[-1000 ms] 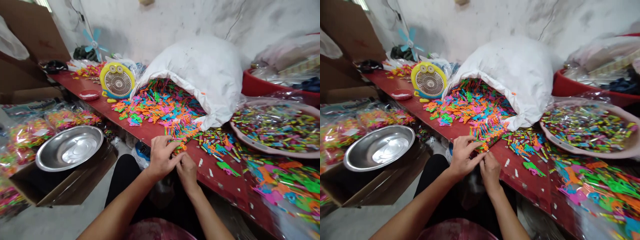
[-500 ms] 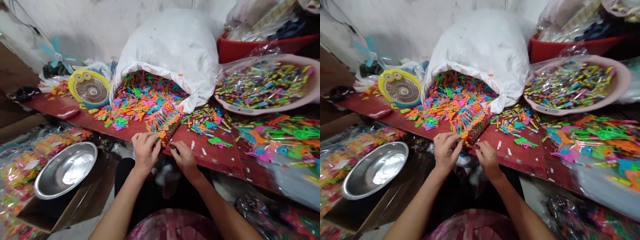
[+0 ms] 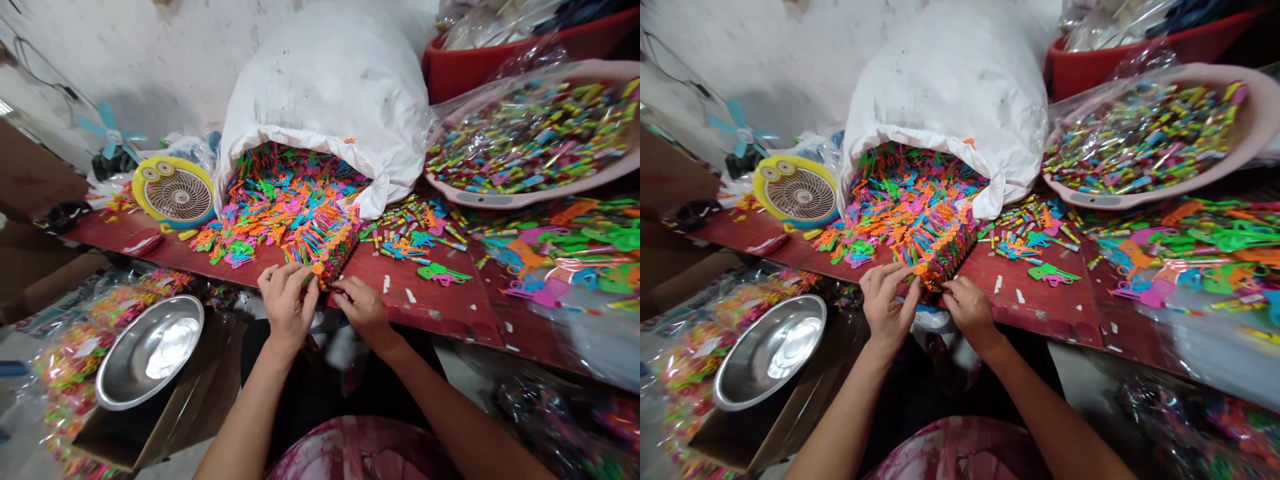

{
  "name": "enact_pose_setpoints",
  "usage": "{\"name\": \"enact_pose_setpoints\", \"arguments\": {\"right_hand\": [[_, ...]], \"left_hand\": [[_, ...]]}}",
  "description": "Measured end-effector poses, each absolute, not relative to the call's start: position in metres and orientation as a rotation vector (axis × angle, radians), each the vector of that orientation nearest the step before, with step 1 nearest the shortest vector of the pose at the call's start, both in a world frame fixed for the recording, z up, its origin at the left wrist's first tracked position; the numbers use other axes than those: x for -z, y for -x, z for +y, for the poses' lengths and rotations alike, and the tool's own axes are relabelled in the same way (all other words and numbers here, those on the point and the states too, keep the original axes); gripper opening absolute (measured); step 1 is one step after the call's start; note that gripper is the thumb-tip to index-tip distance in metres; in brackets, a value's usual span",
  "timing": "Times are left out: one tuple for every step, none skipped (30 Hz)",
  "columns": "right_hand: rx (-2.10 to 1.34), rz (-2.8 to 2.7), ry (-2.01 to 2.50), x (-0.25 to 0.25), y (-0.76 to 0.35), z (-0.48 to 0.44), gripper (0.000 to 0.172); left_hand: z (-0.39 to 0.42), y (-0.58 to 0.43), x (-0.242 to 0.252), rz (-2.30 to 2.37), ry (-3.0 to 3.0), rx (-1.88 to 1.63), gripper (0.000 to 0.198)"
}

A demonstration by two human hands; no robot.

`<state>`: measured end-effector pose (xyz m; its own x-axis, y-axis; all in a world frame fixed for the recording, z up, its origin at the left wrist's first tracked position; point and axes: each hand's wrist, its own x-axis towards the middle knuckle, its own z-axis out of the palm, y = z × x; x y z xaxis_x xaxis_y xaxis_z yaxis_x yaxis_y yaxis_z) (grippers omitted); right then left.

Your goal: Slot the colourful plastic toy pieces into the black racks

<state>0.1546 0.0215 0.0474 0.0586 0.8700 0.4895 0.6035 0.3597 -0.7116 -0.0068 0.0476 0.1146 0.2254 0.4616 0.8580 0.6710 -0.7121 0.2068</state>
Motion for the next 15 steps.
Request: {"name": "enact_pose_setpoints", "arguments": {"right_hand": [[-0.339, -1.645, 1.343, -0.047, -0.155, 0.021, 0.020], [-0.338, -1.651, 1.347, -0.048, -0.155, 0.020, 0.020], [-0.339, -1.658, 1.351, -0.048, -0.155, 0.020, 0.019], [-0.342, -1.664, 1.357, -0.049, -0.154, 0.020, 0.018], [-0.343, -1.668, 1.360, -0.050, -0.152, 0.020, 0.016], [-0.340, -1.673, 1.363, -0.051, -0.151, 0.021, 0.015], [-0.333, -1.682, 1.365, -0.052, -0.148, 0.021, 0.013], [-0.317, -1.691, 1.366, -0.053, -0.146, 0.022, 0.011], [-0.293, -1.702, 1.369, -0.053, -0.144, 0.023, 0.010], [-0.261, -1.712, 1.376, -0.054, -0.142, 0.023, 0.009], [-0.229, -1.722, 1.385, -0.054, -0.141, 0.024, 0.010], [-0.202, -1.730, 1.396, -0.054, -0.140, 0.024, 0.012], [-0.180, -1.736, 1.408, -0.054, -0.139, 0.025, 0.014], [-0.167, -1.745, 1.418, -0.053, -0.139, 0.025, 0.016], [-0.160, -1.756, 1.424, -0.053, -0.139, 0.026, 0.017]], "left_hand": [[0.047, 0.007, -0.114, -1.074, 2.284, 1.488, 0.019], [0.047, 0.006, -0.113, -1.074, 2.282, 1.489, 0.019], [0.047, 0.006, -0.112, -1.073, 2.281, 1.491, 0.019], [0.046, 0.006, -0.111, -1.072, 2.282, 1.494, 0.019], [0.046, 0.006, -0.110, -1.069, 2.285, 1.498, 0.019], [0.046, 0.006, -0.109, -1.065, 2.288, 1.501, 0.020], [0.046, 0.006, -0.108, -1.061, 2.290, 1.506, 0.020], [0.046, 0.006, -0.107, -1.059, 2.294, 1.507, 0.020], [0.047, 0.006, -0.107, -1.058, 2.298, 1.504, 0.021], [0.047, 0.006, -0.107, -1.058, 2.302, 1.501, 0.021], [0.047, 0.006, -0.107, -1.056, 2.309, 1.497, 0.021], [0.048, 0.006, -0.108, -1.055, 2.318, 1.493, 0.020], [0.048, 0.006, -0.109, -1.054, 2.330, 1.491, 0.020], [0.049, 0.006, -0.109, -1.054, 2.345, 1.486, 0.019], [0.050, 0.006, -0.110, -1.054, 2.358, 1.479, 0.018]]}}
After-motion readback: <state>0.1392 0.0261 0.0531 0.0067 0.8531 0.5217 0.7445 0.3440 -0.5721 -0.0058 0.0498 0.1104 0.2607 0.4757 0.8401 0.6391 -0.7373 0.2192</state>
